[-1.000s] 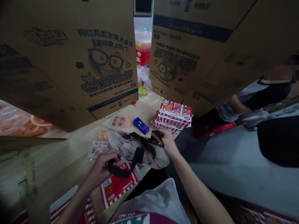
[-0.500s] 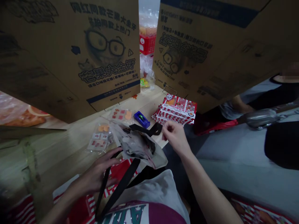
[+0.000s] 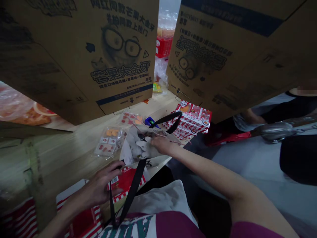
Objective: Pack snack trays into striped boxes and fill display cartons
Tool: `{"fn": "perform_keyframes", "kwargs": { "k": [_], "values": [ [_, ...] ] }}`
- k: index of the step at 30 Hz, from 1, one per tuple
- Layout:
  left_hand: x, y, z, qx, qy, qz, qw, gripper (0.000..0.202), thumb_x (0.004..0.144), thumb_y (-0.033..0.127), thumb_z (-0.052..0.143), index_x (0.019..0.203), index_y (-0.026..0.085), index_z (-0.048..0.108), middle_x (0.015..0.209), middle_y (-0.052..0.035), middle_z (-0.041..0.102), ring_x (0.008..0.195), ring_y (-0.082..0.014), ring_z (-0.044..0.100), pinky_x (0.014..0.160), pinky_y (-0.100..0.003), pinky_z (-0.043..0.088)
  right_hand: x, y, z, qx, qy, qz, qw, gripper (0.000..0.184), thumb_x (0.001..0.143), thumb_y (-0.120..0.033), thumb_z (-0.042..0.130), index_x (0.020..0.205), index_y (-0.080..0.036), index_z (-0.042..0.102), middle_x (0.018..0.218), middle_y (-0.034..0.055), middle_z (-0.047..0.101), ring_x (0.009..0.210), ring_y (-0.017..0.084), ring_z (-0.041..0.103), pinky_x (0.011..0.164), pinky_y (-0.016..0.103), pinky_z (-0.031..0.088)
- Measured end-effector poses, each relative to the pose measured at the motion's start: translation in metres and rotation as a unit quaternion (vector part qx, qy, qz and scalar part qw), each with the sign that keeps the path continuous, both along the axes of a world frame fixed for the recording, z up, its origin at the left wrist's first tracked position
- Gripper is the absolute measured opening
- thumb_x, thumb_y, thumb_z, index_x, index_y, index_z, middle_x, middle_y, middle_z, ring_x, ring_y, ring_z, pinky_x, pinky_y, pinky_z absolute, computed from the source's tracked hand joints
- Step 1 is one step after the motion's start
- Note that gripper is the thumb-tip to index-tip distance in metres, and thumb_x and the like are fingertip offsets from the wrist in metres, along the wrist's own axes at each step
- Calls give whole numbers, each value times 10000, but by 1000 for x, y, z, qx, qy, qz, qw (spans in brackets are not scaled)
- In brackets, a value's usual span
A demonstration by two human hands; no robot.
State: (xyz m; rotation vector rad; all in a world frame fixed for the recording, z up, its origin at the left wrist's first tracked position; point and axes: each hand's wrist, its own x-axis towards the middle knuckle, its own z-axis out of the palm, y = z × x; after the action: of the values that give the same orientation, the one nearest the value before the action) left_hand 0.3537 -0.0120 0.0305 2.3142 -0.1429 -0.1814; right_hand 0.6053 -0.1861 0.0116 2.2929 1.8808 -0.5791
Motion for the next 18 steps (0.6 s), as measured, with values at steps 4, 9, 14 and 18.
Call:
{"fn": "perform_keyframes", "kwargs": {
  "k": [4, 9, 14, 18],
  "values": [
    [-4, -5, -2, 3, -1, -2, 1000, 299, 774, 240, 658, 1059, 183, 583, 1405, -135, 439, 1263, -289, 485, 1016, -413, 475, 27, -17, 12, 12, 122, -39, 992, 234, 709, -7, 496, 759, -150, 673, 790, 50, 685, 779, 177, 610, 724, 265, 453],
    [7, -6, 3, 24, -19, -16, 999, 410, 783, 241, 644, 1179, 178, 556, 1495, -158, 341, 1362, -307, 376, 1075, -448, 424, 33, -23, 33, 177, 397, -202, 878, 134, 787, -257, 558, 765, -151, 637, 692, 5, 605, 653, 132, 543, 618, 226, 407],
    [14, -5, 5, 25, -37, -25, 999, 548, 717, 226, 693, 1245, 203, 548, 1509, -151, 333, 1359, -331, 372, 1068, -490, 420, 27, -33, 42, 278, 556, -377, 686, 298, 698, -429, 723, 734, -144, 647, 594, -34, 538, 489, 71, 428, 488, 183, 332],
    [14, -5, 16, 31, -9, -39, 999, 652, 716, 263, 718, 1330, 244, 499, 1540, -132, 294, 1388, -333, 331, 1077, -522, 397, 24, -31, 50, 328, 613, -441, 568, 343, 571, -418, 814, 752, -160, 679, 669, 1, 620, 558, 108, 530, 568, 224, 433]
  ]
}}
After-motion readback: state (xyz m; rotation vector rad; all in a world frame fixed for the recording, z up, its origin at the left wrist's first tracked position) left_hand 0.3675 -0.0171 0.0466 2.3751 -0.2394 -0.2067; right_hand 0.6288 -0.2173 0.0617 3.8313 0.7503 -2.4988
